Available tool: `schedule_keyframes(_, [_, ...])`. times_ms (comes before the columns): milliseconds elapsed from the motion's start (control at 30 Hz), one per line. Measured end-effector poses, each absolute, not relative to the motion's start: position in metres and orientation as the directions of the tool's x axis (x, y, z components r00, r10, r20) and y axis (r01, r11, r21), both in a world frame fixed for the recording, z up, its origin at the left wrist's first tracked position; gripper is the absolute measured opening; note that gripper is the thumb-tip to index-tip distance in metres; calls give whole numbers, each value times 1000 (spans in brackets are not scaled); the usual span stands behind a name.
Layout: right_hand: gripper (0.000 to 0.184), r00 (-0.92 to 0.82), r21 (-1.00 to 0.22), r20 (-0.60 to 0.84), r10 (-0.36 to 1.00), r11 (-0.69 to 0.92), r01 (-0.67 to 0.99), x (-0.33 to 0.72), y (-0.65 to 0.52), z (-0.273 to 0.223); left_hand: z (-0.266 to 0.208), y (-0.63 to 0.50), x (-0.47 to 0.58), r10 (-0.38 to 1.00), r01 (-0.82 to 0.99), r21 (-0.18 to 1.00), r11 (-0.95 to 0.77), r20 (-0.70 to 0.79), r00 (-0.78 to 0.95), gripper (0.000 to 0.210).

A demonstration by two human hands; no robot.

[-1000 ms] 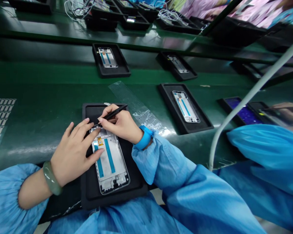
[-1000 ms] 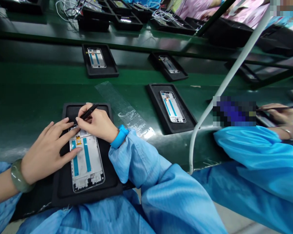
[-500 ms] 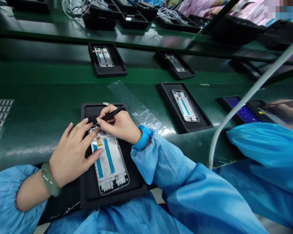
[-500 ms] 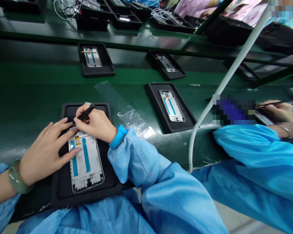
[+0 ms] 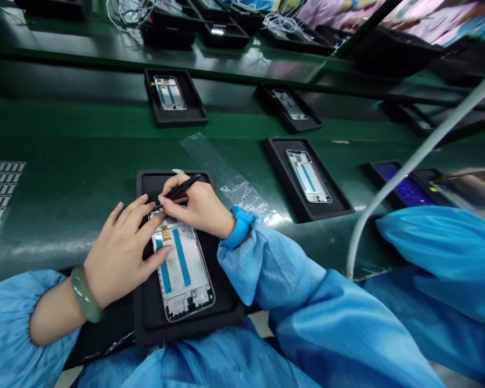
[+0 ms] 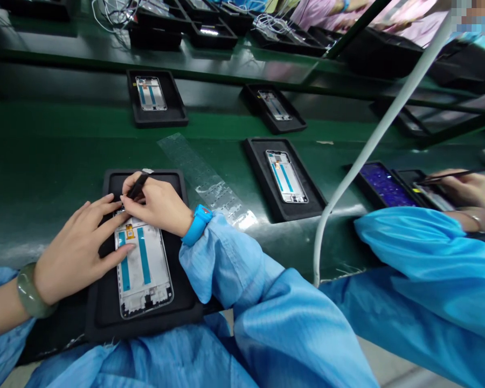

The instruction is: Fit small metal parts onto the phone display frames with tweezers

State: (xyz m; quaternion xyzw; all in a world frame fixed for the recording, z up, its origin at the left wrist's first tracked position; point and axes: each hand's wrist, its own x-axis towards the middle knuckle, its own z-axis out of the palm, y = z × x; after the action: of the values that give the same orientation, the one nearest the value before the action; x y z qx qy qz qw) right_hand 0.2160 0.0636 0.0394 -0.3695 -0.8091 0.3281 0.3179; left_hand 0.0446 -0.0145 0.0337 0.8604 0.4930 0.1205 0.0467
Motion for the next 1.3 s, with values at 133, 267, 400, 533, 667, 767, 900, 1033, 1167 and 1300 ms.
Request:
schedule_keyframes(133, [6,-536,-740,279,797,534,408,212,66,42,33,-14,44,859,839,189,-511,157,488,49])
schedule_keyframes(267, [6,-471,-791,283,836,481,379,215,65,42,33,-14,44,855,838,181,-515,171,489,50])
schedule_keyframes(400, [8,-453,-830,276,848,448,332,220,64,39,33,-15,44,853,836,182,-519,182,490,49])
schedule_keyframes(533, [7,-476,-807,316,821,497,320,222,63,37,32,-13,44,858,829,229,-510,209,469,46])
schedule_keyframes(667, [7,-489,-755,378,786,567,329,224,63,36,31,-6,43,878,830,305,-467,275,392,32])
schedule_keyframes(767, [9,-477,-748,373,796,562,353,225,63,37,29,2,42,884,834,330,-443,319,343,24])
schedule_keyframes(900, [10,-483,-747,365,796,560,358,226,64,37,27,11,44,887,833,350,-428,342,312,26])
schedule_keyframes(1033, [11,-488,-736,389,781,582,345,226,66,36,25,16,45,890,847,340,-409,355,288,24])
schedule_keyframes(1167, [12,-500,-728,379,778,585,358,226,66,34,24,18,44,897,851,349,-392,352,269,16])
schedule_keyframes(1300, [12,-519,-709,387,762,605,361,227,66,33,23,19,45,896,852,354,-386,363,255,12])
